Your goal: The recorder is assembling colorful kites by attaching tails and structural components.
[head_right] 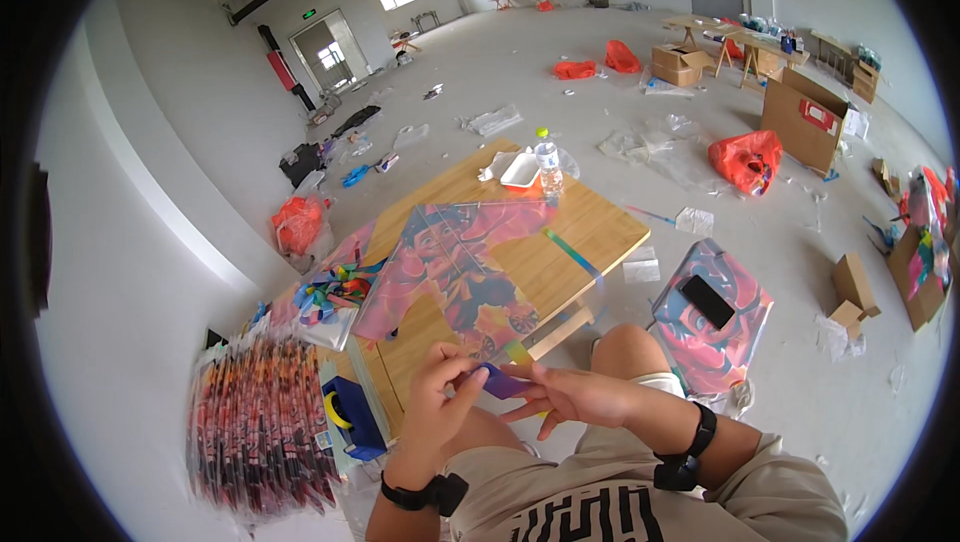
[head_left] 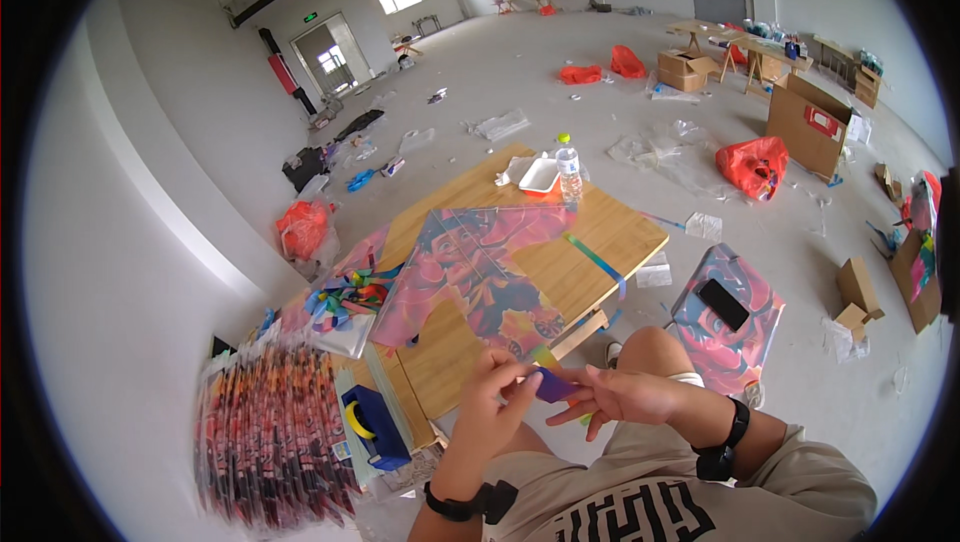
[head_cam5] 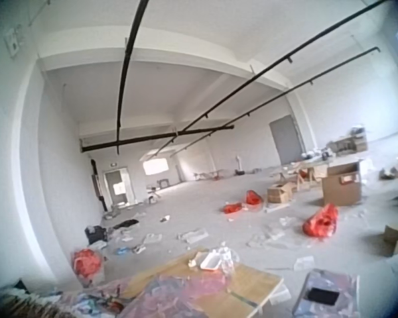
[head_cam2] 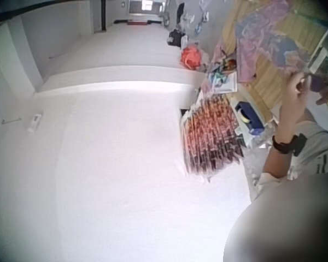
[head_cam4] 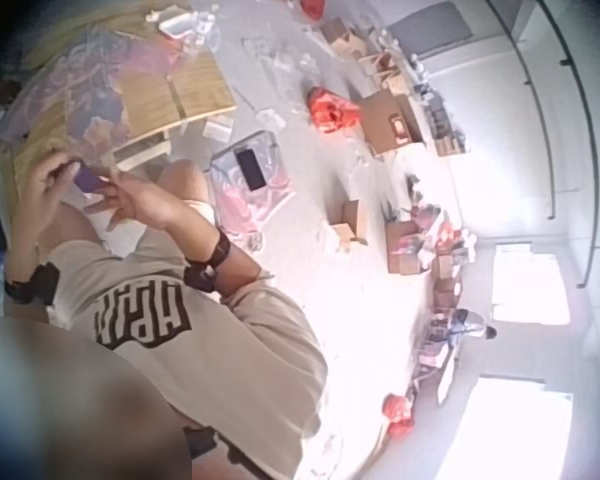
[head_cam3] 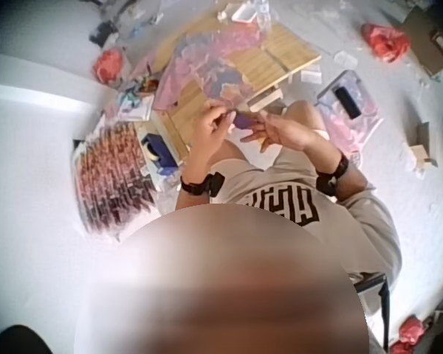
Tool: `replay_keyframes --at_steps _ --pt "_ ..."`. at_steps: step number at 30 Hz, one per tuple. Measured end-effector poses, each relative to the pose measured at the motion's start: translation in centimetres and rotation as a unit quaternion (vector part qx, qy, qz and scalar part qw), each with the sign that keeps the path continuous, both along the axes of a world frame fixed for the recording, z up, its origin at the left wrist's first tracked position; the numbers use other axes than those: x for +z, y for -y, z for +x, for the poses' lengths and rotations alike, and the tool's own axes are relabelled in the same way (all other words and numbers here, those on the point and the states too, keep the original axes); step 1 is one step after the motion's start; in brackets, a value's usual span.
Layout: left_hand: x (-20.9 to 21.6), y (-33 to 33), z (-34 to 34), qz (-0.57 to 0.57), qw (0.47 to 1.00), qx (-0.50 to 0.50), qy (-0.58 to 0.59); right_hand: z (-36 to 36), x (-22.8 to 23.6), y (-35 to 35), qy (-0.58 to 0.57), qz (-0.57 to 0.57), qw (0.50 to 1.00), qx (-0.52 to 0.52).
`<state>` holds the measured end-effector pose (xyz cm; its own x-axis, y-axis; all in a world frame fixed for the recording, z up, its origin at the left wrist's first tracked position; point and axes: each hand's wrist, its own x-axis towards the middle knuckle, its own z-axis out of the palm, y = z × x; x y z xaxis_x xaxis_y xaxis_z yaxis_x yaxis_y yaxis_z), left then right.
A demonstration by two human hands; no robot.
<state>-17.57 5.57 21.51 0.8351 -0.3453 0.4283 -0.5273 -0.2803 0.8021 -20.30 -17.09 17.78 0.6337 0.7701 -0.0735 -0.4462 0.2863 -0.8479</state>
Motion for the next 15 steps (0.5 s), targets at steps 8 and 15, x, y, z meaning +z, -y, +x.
replay_keyframes --at_steps 8,15 --pt "1.3 -4.6 7.0 0.071 0.983 0.063 -0.157 -0.8 -2.7 3.1 -0.036 0.032 0.997 -0.065" --pt "8.3 -6.2 16.3 0.072 0.963 0.063 -0.253 -0.3 -8.4 6.3 -0.135 0.006 0.952 -0.275"
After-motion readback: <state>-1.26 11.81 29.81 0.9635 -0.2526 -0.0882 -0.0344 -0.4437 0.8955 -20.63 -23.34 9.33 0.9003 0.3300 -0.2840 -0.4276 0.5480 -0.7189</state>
